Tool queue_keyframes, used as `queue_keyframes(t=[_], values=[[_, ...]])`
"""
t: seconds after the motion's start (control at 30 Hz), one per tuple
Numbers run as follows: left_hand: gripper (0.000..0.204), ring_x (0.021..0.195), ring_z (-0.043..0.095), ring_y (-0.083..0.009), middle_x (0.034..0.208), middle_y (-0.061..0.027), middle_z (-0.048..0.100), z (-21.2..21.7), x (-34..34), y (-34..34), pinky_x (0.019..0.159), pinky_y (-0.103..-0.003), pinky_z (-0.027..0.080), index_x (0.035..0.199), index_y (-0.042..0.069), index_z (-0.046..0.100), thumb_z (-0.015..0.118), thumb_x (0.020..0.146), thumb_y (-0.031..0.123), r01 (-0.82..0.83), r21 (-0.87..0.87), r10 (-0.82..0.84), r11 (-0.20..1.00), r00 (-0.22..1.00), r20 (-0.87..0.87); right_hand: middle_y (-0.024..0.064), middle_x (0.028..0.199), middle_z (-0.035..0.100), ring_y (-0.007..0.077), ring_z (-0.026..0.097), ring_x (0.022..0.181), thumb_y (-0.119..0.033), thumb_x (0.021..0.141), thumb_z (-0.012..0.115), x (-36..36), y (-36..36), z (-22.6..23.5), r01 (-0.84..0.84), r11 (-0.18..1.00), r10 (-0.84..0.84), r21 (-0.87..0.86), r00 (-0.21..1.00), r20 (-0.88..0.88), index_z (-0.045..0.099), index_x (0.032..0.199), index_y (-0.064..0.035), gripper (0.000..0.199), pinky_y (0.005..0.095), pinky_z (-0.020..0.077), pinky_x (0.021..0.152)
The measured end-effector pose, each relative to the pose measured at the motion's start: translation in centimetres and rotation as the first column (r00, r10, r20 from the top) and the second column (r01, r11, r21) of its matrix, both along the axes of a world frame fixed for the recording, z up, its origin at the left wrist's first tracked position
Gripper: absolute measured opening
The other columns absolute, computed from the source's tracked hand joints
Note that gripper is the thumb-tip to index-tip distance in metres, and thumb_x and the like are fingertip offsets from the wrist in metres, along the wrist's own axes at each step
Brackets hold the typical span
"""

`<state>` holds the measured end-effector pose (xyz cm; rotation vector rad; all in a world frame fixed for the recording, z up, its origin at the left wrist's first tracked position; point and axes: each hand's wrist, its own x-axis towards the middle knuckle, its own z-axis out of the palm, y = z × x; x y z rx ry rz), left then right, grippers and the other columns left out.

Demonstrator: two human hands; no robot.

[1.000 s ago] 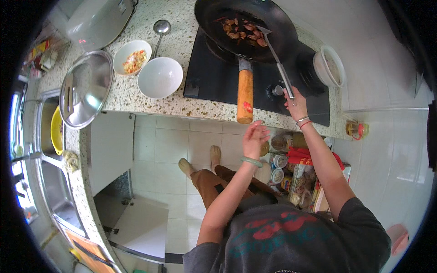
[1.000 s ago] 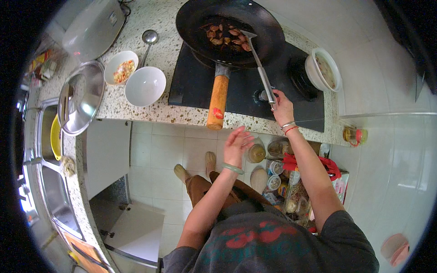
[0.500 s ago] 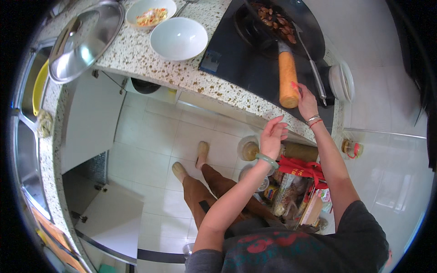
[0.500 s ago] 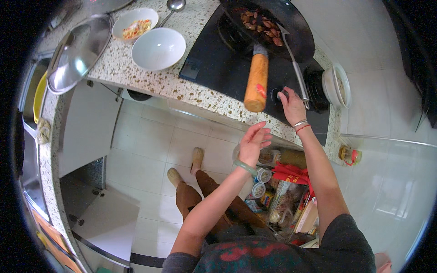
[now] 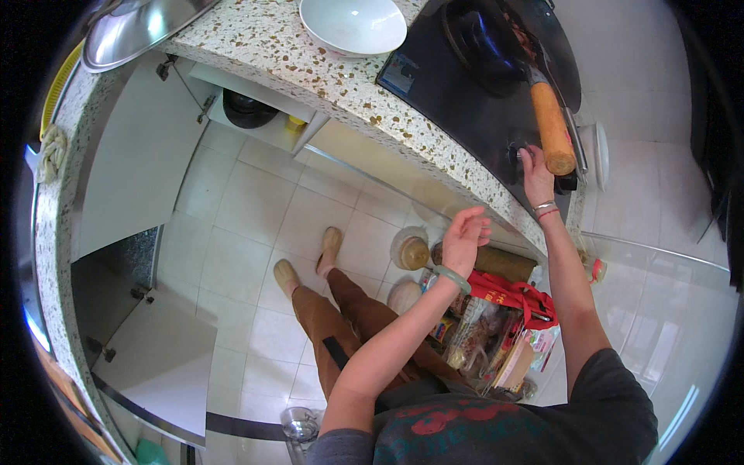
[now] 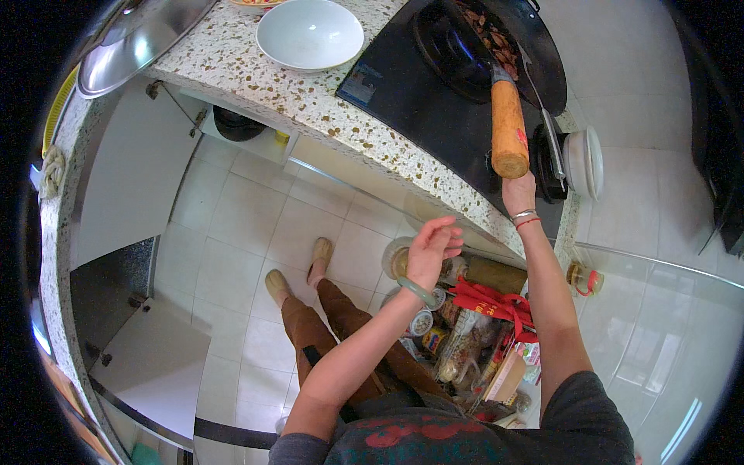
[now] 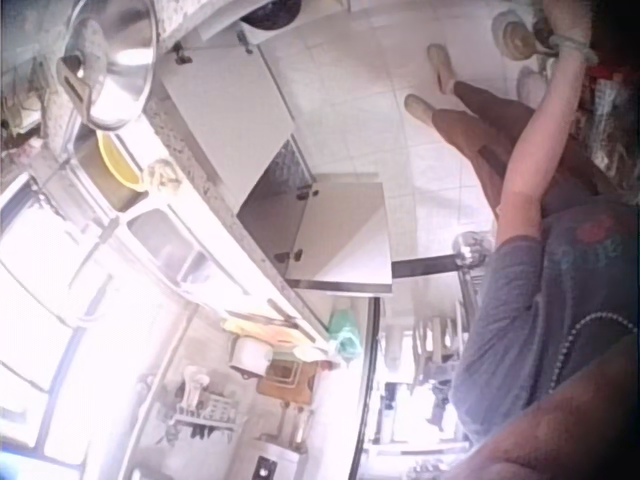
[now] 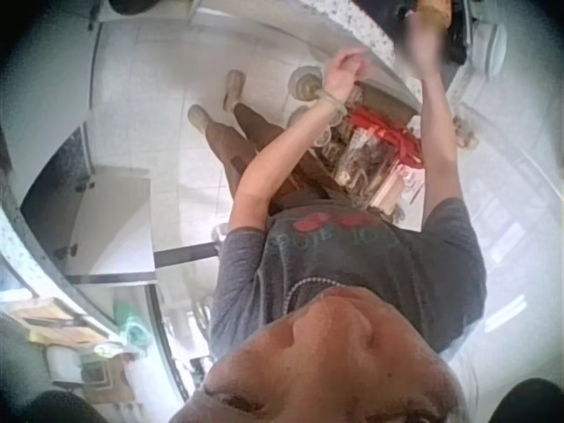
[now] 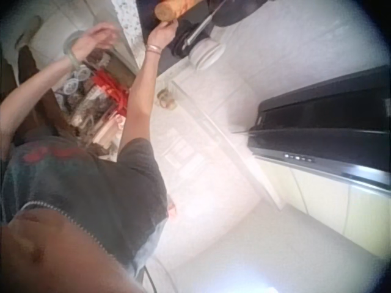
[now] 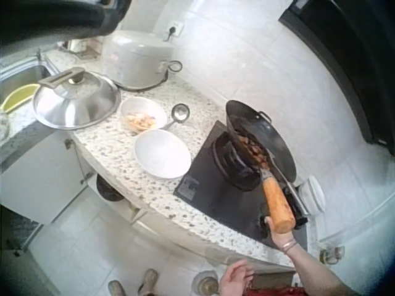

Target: The person stirs food in a wok on the stove, then moves to the sink to rinse a bowl and fill it with water. They return to the stove to continue stirring, then rinse the bowl again and place it on the counter. The person wipes their hands, cleans the sink drain, and finally opens the window.

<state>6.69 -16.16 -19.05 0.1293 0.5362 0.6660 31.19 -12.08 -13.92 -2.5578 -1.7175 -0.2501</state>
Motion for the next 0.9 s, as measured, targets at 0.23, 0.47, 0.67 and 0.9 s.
queue_keyframes(t=[0.23,0.47,0.67,0.9], values=[[0.023,0.089,0.061,-0.0149,0.103,-0.0065,0.062,-0.2,-0.6,0.5,0.077,-0.028,0.051,0.117,0.009,0.055,0.045,0.098,0.015,-0.016,0.007,0.016,1.0,1.0,-0.009,0.0176,0.097,0.063,0.0324,0.062,0.089,-0.038,0.094,0.052,-0.1,0.2,-0.2,0.029,0.999,-0.029,-0.013,1.0,0.005,0.055,0.114,-0.0019,0.041,0.0392,0.0478,0.077],[0.023,0.09,0.061,-0.0159,0.103,-0.0076,0.062,1.2,-2.5,1.1,0.077,-0.029,0.052,0.117,0.008,0.055,0.046,0.097,0.017,0.0,0.013,0.0,1.0,1.0,-0.022,0.0196,0.084,0.064,0.0358,0.063,0.078,-0.025,0.093,0.048,-1.5,-0.2,1.0,0.063,0.996,-0.061,0.065,0.998,-0.029,0.055,0.111,-0.0017,0.03,0.0431,0.0479,0.066],[0.027,0.091,0.062,-0.0176,0.103,-0.0084,0.062,3.5,-8.1,2.3,0.078,-0.03,0.052,0.115,0.005,0.055,0.049,0.097,0.025,-0.004,-0.039,-0.002,0.999,0.989,-0.148,0.0016,0.067,0.054,0.0074,0.049,0.055,-0.037,0.098,0.043,-16.4,-1.2,4.2,0.318,0.943,-0.132,0.101,0.633,-0.763,0.058,0.109,-0.0054,0.037,0.0251,0.0388,0.049],[0.023,0.087,0.062,-0.0151,0.1,-0.0061,0.063,5.7,-21.5,3.2,0.076,-0.029,0.052,0.101,0.005,0.057,0.05,0.097,0.027,-0.129,0.031,0.132,0.991,0.928,-0.349,-0.0021,0.07,0.056,0.0041,0.045,0.053,-0.027,0.099,0.044,-35.2,-1.8,5.2,0.132,0.991,-0.033,-0.023,0.072,-0.997,0.065,0.096,-0.003,0.032,0.019,0.0351,0.047]])
